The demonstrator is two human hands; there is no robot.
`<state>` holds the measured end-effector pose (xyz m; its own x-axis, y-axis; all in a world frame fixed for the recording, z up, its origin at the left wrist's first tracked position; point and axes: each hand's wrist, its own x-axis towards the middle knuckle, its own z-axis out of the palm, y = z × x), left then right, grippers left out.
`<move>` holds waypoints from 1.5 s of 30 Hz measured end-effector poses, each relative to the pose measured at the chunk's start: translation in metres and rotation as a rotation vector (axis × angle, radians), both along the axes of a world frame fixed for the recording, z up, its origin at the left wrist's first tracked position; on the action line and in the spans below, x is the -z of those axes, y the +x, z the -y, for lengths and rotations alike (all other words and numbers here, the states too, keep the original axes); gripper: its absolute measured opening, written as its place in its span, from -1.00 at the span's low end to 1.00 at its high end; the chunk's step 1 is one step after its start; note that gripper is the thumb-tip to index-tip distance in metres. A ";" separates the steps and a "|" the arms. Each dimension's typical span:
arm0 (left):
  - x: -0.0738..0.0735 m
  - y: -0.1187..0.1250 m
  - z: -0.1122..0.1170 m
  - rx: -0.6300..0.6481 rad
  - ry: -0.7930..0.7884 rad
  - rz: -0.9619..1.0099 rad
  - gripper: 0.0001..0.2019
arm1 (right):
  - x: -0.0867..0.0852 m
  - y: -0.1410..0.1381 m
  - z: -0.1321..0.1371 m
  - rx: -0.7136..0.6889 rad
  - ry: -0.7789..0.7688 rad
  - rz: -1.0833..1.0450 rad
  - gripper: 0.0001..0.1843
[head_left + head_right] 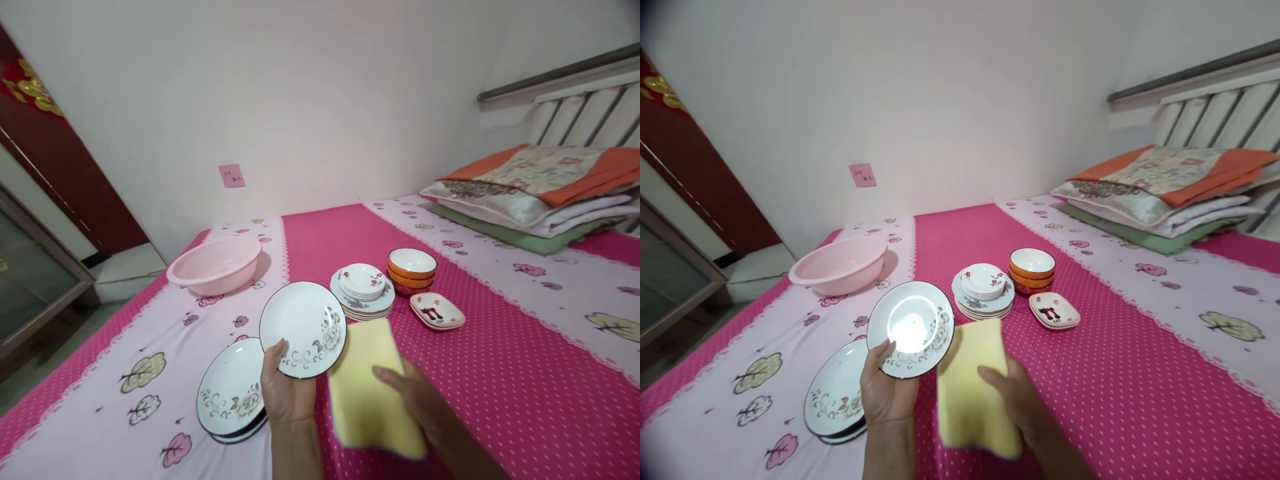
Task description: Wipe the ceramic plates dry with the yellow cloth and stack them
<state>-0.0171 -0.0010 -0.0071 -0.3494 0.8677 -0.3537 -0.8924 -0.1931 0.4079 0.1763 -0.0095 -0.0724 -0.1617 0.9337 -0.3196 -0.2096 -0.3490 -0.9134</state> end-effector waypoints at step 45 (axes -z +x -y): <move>0.022 0.052 -0.009 0.126 0.072 -0.006 -0.45 | -0.044 -0.026 -0.061 0.031 0.855 1.257 -0.69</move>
